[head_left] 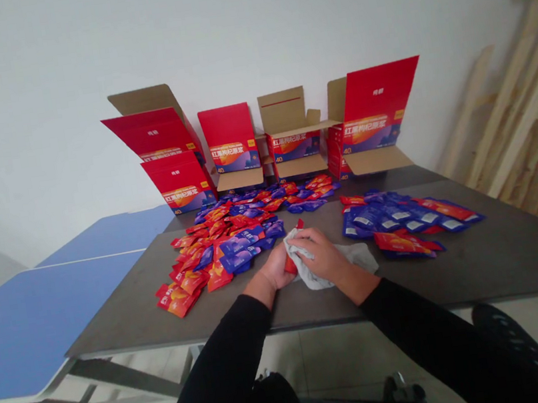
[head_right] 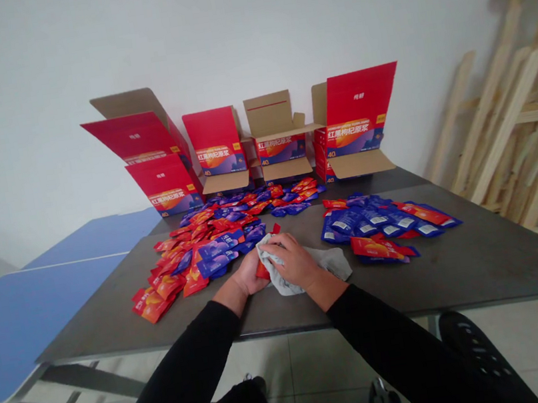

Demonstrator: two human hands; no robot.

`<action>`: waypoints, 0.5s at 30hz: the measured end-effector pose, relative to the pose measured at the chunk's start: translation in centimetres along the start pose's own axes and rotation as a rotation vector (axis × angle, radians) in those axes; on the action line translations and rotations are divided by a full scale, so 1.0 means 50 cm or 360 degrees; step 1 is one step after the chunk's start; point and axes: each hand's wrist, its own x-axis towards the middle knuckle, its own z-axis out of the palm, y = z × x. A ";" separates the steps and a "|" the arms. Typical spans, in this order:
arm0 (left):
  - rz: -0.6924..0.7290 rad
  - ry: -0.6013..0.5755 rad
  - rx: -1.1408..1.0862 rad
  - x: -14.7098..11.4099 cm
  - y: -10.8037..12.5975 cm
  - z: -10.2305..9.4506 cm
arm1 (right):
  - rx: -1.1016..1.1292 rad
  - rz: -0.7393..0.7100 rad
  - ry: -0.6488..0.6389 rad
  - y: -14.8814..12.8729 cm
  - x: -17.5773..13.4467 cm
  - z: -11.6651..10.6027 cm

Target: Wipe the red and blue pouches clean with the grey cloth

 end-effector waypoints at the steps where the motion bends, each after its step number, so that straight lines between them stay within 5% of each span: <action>1: 0.0006 -0.0017 0.0021 -0.001 -0.001 0.001 | -0.0005 0.0037 0.0057 0.005 -0.001 0.001; 15: -0.0144 -0.0124 0.0176 -0.023 0.021 -0.019 | -0.0081 0.0535 0.0555 0.057 0.005 -0.006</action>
